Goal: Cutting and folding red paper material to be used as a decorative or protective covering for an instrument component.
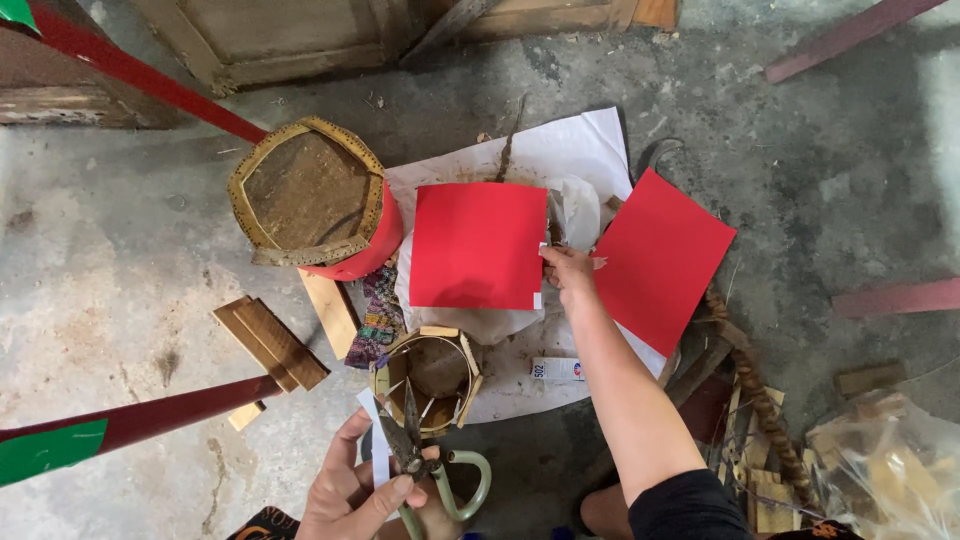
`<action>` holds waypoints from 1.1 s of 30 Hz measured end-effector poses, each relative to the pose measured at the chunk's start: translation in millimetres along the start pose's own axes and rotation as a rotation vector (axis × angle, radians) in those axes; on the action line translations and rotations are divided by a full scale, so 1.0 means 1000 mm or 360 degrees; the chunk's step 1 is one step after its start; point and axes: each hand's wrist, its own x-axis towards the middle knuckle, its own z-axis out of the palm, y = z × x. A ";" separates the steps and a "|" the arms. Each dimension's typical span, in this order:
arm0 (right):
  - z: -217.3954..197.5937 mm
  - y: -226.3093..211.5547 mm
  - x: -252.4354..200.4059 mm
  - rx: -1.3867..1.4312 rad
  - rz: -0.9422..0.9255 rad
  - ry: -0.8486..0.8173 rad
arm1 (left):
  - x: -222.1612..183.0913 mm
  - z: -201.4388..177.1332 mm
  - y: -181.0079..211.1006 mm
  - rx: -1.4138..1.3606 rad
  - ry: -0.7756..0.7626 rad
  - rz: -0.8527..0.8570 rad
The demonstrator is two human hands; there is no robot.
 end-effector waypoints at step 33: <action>0.018 0.005 -0.018 -0.0016 -0.0043 0.0237 | -0.007 0.009 -0.008 -0.0039 -0.0111 0.0313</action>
